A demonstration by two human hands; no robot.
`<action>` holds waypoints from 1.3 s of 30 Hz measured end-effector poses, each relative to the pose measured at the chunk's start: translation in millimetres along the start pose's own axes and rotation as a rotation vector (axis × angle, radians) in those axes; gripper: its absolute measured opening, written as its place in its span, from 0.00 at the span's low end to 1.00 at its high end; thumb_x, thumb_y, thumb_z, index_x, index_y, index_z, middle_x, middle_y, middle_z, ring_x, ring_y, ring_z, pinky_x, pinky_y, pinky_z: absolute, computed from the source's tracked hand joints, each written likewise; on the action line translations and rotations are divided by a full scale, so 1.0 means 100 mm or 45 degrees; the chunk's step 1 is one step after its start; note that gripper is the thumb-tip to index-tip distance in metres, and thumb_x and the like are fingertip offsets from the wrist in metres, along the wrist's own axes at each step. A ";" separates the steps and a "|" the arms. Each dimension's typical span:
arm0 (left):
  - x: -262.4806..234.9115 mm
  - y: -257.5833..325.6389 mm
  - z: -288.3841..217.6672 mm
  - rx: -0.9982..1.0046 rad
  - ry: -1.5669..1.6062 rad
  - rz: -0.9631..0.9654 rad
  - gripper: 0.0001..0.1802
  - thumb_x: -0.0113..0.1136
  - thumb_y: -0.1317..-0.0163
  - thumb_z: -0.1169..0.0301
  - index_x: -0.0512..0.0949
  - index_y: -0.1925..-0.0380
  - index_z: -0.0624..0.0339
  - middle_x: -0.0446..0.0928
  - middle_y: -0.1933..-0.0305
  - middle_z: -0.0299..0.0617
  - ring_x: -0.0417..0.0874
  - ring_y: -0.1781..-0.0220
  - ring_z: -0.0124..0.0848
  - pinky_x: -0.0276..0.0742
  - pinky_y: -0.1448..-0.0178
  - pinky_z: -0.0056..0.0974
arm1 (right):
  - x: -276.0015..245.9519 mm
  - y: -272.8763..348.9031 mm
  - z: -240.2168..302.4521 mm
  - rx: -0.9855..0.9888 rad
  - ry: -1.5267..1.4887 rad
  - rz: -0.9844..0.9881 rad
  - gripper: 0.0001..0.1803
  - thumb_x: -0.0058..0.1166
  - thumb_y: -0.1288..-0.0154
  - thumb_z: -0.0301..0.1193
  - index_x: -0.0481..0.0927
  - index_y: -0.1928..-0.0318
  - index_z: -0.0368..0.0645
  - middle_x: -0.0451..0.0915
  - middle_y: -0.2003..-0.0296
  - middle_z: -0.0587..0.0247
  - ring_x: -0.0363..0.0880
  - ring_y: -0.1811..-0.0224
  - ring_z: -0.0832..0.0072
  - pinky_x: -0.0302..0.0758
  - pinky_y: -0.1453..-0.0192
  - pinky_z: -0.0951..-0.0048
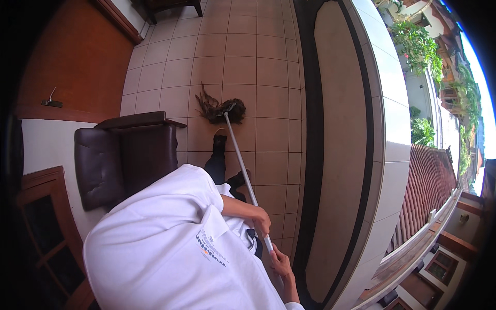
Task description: The person is mopping the tiled floor of an outdoor hallway or balcony area.
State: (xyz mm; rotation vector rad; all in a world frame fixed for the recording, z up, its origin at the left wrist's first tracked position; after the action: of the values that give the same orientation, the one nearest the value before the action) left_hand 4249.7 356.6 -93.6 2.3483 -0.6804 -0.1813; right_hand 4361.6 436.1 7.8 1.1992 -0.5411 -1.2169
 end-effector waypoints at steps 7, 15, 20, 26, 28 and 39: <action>0.20 0.17 0.00 0.128 -0.124 0.148 0.33 0.43 0.43 0.46 0.74 0.51 0.65 0.72 0.46 0.52 0.72 0.45 0.46 0.65 0.42 0.47 | 0.25 -0.17 0.05 -0.230 -0.148 -0.020 0.23 0.46 0.33 0.40 0.68 0.41 0.47 0.75 0.70 0.68 0.69 0.71 0.86 0.70 0.70 0.82; -0.50 0.92 1.56 -0.543 0.069 -0.629 0.58 0.33 0.47 0.30 0.30 0.36 0.71 0.23 0.34 0.70 0.35 0.30 0.61 0.36 0.29 0.51 | 0.61 -1.24 1.48 -0.003 -0.325 0.073 0.21 0.43 0.33 0.45 0.70 0.42 0.59 0.67 0.86 0.69 0.62 0.91 0.82 0.60 0.89 0.78; -1.39 1.71 2.47 -0.528 0.264 -0.938 0.59 0.42 0.47 0.34 0.29 0.37 0.73 0.23 0.33 0.68 0.33 0.29 0.58 0.42 0.30 0.52 | 0.81 -2.12 2.62 -0.033 -0.307 0.054 0.22 0.41 0.34 0.49 0.68 0.41 0.63 0.65 0.87 0.67 0.61 0.93 0.79 0.60 0.91 0.76; -1.91 2.19 2.99 -0.501 0.047 -0.967 0.59 0.47 0.47 0.37 0.34 0.38 0.79 0.25 0.33 0.68 0.41 0.30 0.57 0.47 0.30 0.50 | 0.94 -2.63 3.44 -0.148 -0.176 0.028 0.23 0.39 0.33 0.49 0.66 0.39 0.63 0.66 0.87 0.63 0.62 0.93 0.78 0.61 0.91 0.74; -1.93 2.28 2.88 -0.476 0.221 -0.994 0.60 0.47 0.48 0.37 0.35 0.38 0.80 0.27 0.33 0.70 0.50 0.32 0.56 0.50 0.31 0.45 | 0.87 -2.55 3.40 -0.181 -0.159 0.026 0.23 0.39 0.33 0.49 0.65 0.39 0.62 0.66 0.87 0.64 0.62 0.92 0.78 0.61 0.91 0.74; -0.61 0.57 1.44 -0.277 -0.300 -0.375 0.47 0.31 0.48 0.30 0.68 0.44 0.57 0.58 0.45 0.79 0.64 0.40 0.56 0.59 0.35 0.42 | 0.35 -1.33 1.25 -0.104 0.092 0.096 0.22 0.36 0.31 0.46 0.66 0.39 0.60 0.65 0.87 0.66 0.65 0.90 0.78 0.62 0.90 0.74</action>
State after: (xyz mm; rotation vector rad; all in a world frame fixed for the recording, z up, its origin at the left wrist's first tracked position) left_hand 4130.0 269.6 -169.6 2.2240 -0.3952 -0.6393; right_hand 4211.6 368.7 -78.2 1.1392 -0.4744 -1.1175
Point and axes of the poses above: each hand's wrist, its own y-axis away from the middle knuckle, its own x-axis out of the palm, z = x × y, the point moved 8 cm from there along -y, towards the middle knuckle
